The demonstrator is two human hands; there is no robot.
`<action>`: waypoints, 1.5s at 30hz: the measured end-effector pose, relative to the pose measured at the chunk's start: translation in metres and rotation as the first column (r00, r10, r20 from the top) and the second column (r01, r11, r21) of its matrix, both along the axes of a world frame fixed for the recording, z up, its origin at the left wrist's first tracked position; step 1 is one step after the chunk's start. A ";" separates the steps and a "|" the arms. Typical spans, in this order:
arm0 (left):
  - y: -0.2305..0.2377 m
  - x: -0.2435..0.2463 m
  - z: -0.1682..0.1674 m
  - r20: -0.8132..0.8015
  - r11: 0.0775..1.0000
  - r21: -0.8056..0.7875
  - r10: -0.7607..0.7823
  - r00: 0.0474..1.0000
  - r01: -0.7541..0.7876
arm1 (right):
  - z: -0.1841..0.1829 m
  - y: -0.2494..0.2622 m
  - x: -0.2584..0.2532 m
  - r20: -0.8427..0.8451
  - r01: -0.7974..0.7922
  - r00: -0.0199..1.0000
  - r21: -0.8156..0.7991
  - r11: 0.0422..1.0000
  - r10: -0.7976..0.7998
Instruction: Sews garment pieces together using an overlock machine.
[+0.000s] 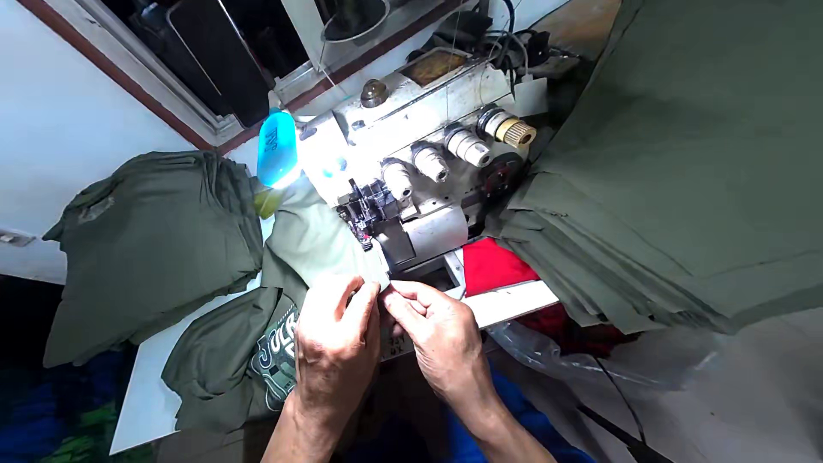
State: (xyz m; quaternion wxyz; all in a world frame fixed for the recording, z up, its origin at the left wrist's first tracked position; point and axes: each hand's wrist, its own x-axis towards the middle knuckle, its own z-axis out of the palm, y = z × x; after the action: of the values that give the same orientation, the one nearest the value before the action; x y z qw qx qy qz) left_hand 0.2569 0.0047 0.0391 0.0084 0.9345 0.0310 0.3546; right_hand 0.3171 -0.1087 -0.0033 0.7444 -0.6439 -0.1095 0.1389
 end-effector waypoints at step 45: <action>-0.043 -0.048 0.000 -0.123 0.766 -0.586 0.239 0.963 -0.264 | 0.009 0.041 -0.007 0.008 -0.190 0.981 -0.162 0.968 0.193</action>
State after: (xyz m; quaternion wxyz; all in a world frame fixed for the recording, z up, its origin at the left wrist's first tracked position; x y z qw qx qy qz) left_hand 0.2093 -0.0381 0.0389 0.2538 0.8784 0.2660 0.3055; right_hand 0.3097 -0.0678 0.0054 0.6719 -0.6897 -0.1686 0.2107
